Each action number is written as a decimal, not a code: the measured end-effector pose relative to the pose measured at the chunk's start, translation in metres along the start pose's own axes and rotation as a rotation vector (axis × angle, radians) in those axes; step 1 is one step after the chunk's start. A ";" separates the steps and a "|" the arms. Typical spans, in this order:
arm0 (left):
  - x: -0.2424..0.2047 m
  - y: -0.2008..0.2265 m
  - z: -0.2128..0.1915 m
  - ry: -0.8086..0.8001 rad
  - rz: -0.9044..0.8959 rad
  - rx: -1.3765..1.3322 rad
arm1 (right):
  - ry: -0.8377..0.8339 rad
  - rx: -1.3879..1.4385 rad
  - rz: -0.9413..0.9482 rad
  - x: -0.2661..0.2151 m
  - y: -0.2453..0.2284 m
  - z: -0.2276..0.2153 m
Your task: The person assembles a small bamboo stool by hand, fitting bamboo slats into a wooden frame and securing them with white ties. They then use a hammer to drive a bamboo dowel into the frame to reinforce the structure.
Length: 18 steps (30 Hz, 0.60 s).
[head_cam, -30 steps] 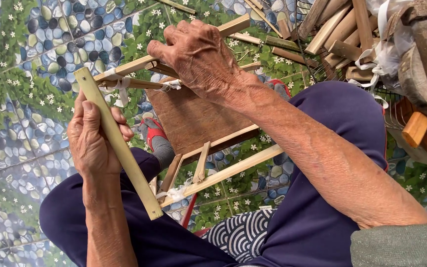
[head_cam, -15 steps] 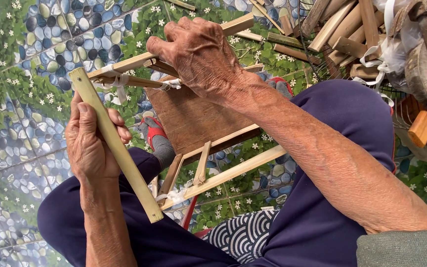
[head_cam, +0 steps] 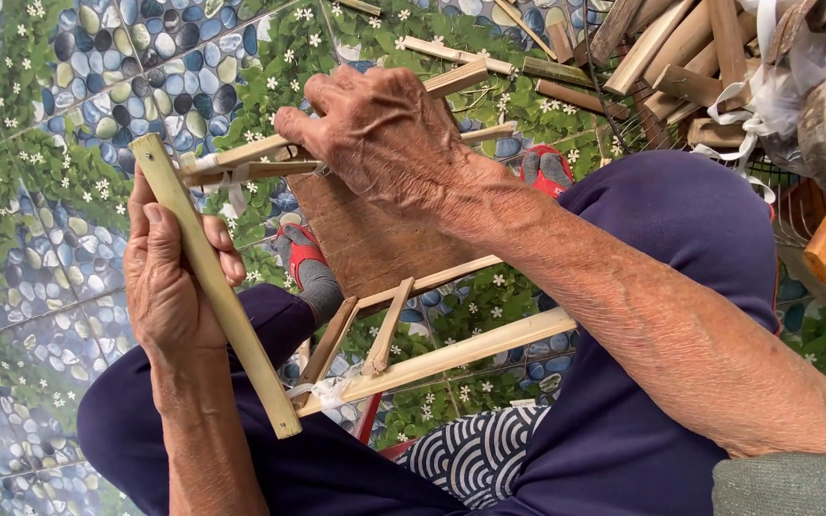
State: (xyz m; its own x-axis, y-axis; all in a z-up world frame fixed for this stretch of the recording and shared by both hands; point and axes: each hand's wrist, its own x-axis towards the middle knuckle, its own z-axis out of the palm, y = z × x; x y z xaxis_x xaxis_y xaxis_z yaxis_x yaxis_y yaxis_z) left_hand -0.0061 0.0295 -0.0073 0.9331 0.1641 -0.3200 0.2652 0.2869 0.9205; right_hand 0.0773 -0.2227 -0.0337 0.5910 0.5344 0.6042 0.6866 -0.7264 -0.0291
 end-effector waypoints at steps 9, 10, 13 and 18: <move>0.001 -0.002 -0.004 0.027 -0.017 -0.025 | 0.023 0.012 0.017 -0.003 0.010 0.003; 0.001 -0.002 -0.003 0.029 -0.022 -0.026 | 0.010 0.038 0.021 -0.003 0.010 0.002; 0.002 -0.006 -0.006 0.028 -0.027 -0.078 | 0.034 0.001 0.009 -0.004 0.011 0.005; 0.000 -0.005 -0.002 0.027 -0.031 -0.061 | 0.006 -0.025 0.020 -0.006 0.013 0.007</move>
State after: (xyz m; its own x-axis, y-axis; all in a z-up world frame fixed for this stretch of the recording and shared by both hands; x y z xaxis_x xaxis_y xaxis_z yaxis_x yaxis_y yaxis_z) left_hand -0.0079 0.0303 -0.0129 0.9175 0.1792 -0.3551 0.2783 0.3488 0.8949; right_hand 0.0856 -0.2317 -0.0435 0.6020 0.5169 0.6086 0.6637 -0.7477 -0.0215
